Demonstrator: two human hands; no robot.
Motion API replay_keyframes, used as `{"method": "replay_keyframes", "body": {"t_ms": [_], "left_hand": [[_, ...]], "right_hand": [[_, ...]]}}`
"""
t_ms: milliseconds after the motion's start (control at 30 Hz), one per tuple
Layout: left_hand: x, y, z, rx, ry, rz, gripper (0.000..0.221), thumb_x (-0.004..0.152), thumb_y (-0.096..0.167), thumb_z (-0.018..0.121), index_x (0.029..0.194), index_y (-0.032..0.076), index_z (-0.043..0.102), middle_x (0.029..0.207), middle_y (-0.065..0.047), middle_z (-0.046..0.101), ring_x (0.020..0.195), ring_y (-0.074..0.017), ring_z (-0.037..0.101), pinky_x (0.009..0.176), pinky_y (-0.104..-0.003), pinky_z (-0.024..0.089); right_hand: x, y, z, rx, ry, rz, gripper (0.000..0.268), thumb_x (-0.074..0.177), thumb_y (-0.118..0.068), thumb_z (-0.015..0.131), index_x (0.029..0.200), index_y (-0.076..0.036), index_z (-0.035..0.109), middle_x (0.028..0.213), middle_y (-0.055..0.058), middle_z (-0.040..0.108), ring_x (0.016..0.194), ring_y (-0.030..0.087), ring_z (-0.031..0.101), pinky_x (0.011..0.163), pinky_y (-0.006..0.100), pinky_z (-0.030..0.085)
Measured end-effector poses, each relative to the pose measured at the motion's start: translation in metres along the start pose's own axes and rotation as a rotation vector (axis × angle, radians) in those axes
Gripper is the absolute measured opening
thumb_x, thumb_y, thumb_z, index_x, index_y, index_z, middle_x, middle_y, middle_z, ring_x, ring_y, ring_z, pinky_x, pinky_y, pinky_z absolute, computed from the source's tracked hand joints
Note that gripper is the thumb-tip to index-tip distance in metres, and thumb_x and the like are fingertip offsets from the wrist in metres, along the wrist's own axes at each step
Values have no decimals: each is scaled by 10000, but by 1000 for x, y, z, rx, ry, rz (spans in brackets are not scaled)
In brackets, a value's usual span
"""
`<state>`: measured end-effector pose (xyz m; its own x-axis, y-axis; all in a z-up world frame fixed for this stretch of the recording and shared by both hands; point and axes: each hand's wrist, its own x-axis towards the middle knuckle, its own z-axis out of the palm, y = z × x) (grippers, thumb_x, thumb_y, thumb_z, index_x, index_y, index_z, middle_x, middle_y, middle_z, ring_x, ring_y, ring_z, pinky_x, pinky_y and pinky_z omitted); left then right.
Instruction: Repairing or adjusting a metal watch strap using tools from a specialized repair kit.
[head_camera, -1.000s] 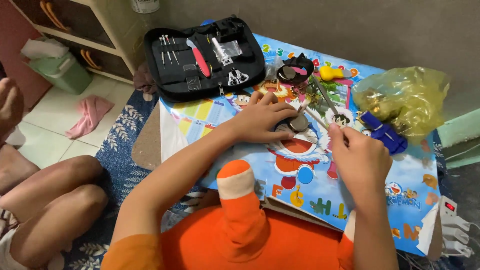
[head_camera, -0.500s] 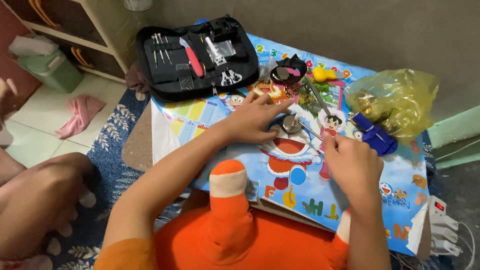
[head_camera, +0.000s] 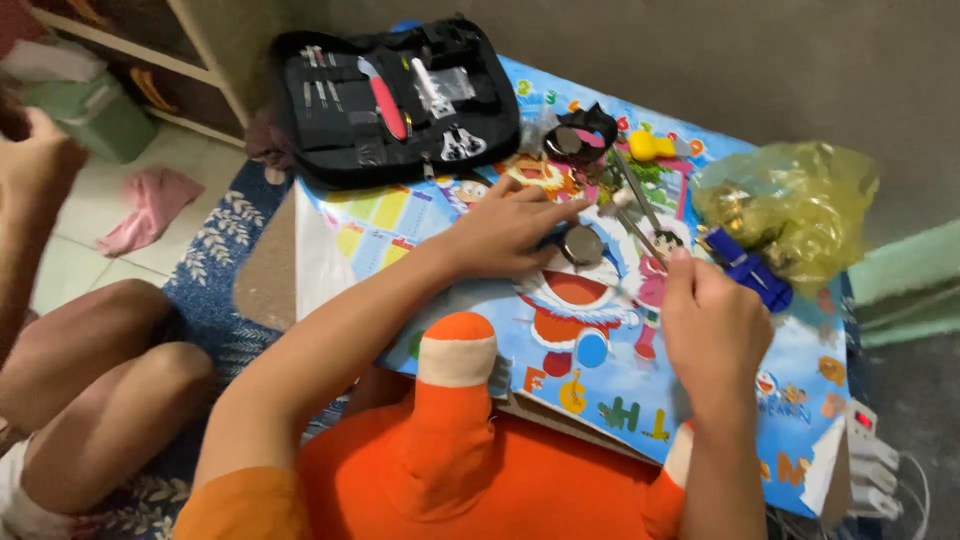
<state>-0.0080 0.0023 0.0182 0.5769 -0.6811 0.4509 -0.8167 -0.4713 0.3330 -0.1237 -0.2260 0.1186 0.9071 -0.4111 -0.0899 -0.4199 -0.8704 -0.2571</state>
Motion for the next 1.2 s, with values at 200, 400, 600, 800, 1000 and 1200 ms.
{"method": "replay_keyframes", "body": {"t_ms": [200, 400, 600, 800, 1000, 1200], "left_hand": [[-2, 1, 10, 239, 131, 73, 556, 808, 201, 667, 1353, 147, 573, 1191, -22, 689, 1030, -226, 596, 949, -455, 371], [-5, -7, 23, 378, 242, 28, 552, 838, 436, 681, 1329, 202, 583, 1385, -37, 581, 1290, -285, 535, 1123, -523, 346], [-4, 18, 0, 415, 352, 64, 324, 807, 258, 713, 1098, 175, 598, 1205, -38, 594, 1146, -228, 543, 1096, -452, 314], [-5, 11, 10, 376, 364, 75, 223, 750, 255, 704, 938, 140, 673, 1132, -77, 531, 1096, -268, 478, 1053, -489, 315], [-4, 12, 12, 362, 408, 36, 219, 745, 297, 752, 878, 126, 721, 1142, -80, 541, 1101, -267, 488, 1051, -491, 303], [-3, 7, 19, 291, 383, 7, 209, 731, 277, 733, 886, 138, 734, 1181, -69, 547, 1095, -267, 499, 1020, -511, 315]], "right_hand": [[4, 16, 23, -216, 131, -160, 494, 1089, -507, 453, 988, -153, 783, 888, 173, 772, 767, 489, 681, 709, 540, 535], [0, 9, 44, -347, 165, -221, 488, 1175, -524, 380, 1179, -239, 776, 964, 212, 805, 804, 512, 737, 702, 549, 575], [1, 12, 51, -313, 205, -194, 488, 1233, -506, 398, 1221, -236, 804, 917, 175, 825, 805, 436, 766, 753, 509, 580], [11, 11, 44, -468, 58, -96, 674, 1228, -663, 304, 1084, -273, 835, 922, 67, 862, 877, 333, 797, 704, 424, 573], [12, 5, 45, -531, -21, -109, 758, 1220, -709, 282, 913, -280, 826, 547, -50, 765, 718, 173, 764, 652, 290, 533], [12, 9, 50, -577, -9, -88, 719, 1168, -761, 305, 977, -297, 820, 869, 10, 854, 860, 260, 803, 738, 376, 580]]}}
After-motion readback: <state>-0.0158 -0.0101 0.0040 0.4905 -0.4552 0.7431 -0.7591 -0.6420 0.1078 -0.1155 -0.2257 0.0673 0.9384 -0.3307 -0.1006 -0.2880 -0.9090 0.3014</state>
